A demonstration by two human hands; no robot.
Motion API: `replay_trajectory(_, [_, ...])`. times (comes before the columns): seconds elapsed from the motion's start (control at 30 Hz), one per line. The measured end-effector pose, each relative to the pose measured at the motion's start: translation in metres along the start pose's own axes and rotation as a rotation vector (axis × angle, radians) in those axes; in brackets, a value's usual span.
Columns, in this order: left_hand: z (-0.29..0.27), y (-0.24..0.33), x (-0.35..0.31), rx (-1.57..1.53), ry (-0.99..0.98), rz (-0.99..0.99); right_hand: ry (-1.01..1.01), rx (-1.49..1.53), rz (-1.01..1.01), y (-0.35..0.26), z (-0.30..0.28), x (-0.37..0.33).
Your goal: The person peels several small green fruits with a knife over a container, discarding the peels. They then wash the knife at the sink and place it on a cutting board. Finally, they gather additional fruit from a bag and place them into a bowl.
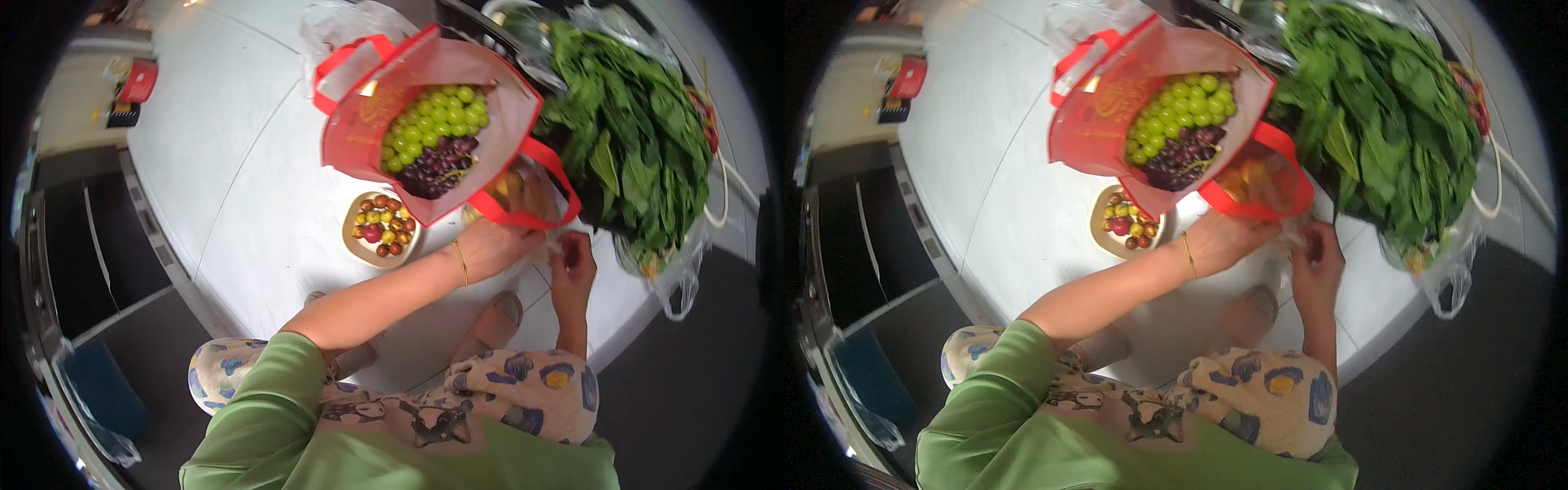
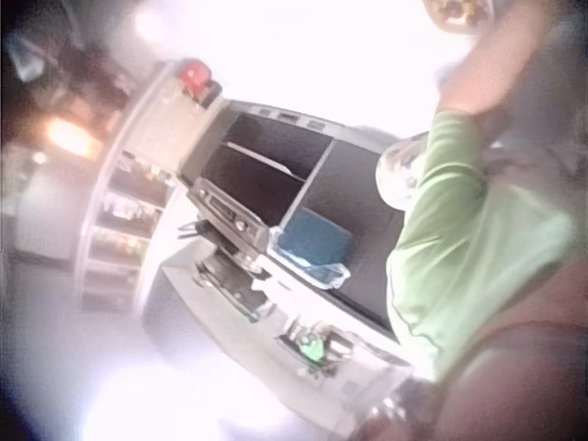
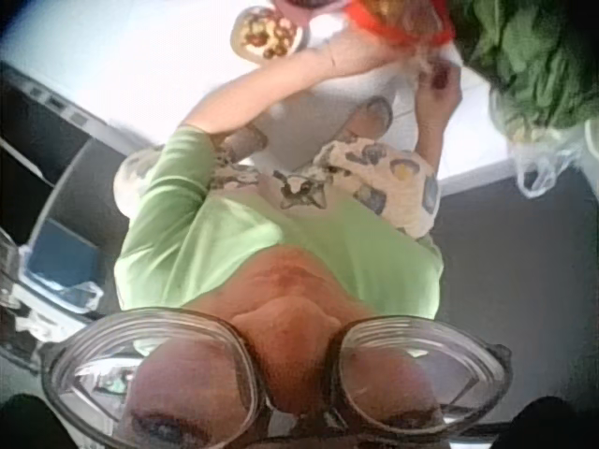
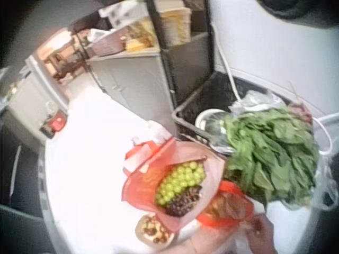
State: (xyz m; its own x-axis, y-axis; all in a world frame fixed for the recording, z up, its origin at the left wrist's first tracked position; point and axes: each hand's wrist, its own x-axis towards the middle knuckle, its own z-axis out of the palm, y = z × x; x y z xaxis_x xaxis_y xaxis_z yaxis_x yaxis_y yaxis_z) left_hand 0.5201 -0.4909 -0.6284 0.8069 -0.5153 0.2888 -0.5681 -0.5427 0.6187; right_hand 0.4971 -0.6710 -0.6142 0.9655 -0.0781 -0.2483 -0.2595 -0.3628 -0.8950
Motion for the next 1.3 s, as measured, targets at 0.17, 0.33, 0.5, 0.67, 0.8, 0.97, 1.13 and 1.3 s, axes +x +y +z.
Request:
replay_trajectory(0.17, [-0.013,0.0,-0.001,-0.034,0.002,0.043,-0.081,-0.096,0.009,-0.006,-0.003,-0.002])
replay_trajectory(0.33, [-0.011,0.001,0.002,0.035,0.029,0.041,-0.232,-0.283,-0.011,-0.013,-0.015,-0.001])
replay_trajectory(0.5, [-0.02,-0.008,-0.005,0.029,-0.143,0.064,-0.064,0.208,0.089,0.003,-0.005,0.004])
replay_trajectory(0.67, [-0.018,-0.007,-0.004,0.092,-0.04,-0.091,-0.058,0.159,0.1,-0.007,0.009,-0.006])
replay_trajectory(0.8, [-0.019,0.0,0.0,0.106,-0.074,-0.027,-0.081,-0.375,-0.272,-0.027,-0.004,-0.005])
replay_trajectory(0.97, [-0.039,-0.003,-0.008,0.08,-0.147,-0.07,-0.091,-0.103,-0.052,-0.013,-0.007,0.0])
replay_trajectory(1.13, [-0.045,0.003,-0.013,-0.182,-0.025,-0.22,0.205,0.479,0.342,0.0,-0.008,0.001])
replay_trajectory(1.3, [-0.05,0.02,-0.009,-0.493,-0.209,-0.313,0.133,0.107,-0.083,-0.003,-0.018,-0.011])
